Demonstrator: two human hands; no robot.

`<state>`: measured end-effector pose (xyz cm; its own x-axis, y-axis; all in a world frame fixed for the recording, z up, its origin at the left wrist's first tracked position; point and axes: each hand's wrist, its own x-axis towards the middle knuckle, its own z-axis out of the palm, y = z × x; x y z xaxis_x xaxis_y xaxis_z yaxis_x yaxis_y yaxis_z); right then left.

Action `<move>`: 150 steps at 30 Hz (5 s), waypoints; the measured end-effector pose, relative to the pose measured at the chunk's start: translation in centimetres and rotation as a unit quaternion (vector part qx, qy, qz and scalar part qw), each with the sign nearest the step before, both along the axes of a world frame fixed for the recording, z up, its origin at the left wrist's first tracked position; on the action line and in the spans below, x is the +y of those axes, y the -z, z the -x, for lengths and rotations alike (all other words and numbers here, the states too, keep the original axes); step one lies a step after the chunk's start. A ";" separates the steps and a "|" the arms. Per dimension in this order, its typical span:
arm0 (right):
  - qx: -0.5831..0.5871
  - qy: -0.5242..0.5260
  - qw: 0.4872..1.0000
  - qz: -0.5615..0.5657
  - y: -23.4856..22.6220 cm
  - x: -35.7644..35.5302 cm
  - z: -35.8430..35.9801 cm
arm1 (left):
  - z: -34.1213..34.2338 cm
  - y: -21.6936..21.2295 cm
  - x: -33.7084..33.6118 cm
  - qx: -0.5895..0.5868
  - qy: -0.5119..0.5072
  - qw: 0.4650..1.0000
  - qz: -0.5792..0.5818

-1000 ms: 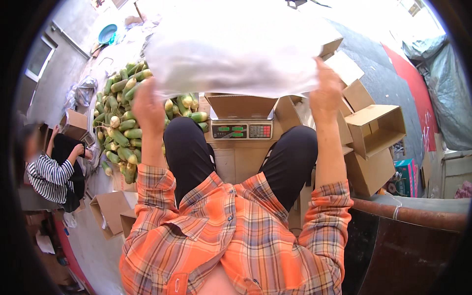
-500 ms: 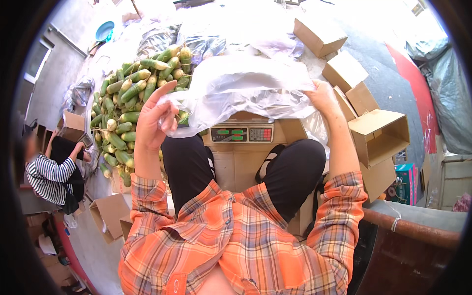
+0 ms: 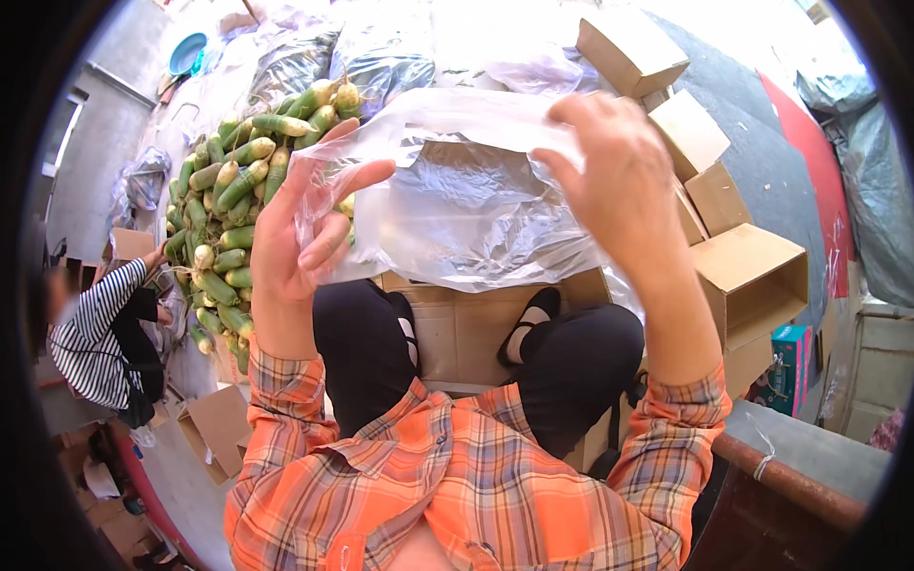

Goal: The person is packaging green radishes into cardboard boxes, lining boxes with plastic, and weighing them on a digital scale.

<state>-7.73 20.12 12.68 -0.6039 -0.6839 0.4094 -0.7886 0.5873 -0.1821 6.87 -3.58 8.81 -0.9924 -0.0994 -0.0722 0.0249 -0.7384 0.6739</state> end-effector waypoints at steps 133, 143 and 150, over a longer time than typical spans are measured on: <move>-0.438 0.056 0.844 0.305 22.6 -0.2 7.4 | 21.5 29.0 7.2 -0.019 0.460 0.381 0.802; -0.448 0.060 0.835 0.313 22.4 -1.3 6.7 | 22.7 28.5 7.1 -0.026 0.494 0.395 0.774; -0.507 0.051 0.787 0.349 23.2 -1.0 8.0 | 13.3 13.1 3.8 0.176 0.055 0.673 0.716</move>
<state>-15.69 19.09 -10.48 -0.8993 -0.4328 -0.0627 0.0138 0.1153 -0.9932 -6.42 0.22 -4.26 -0.9302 0.2585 0.2607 0.3671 0.6522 0.6632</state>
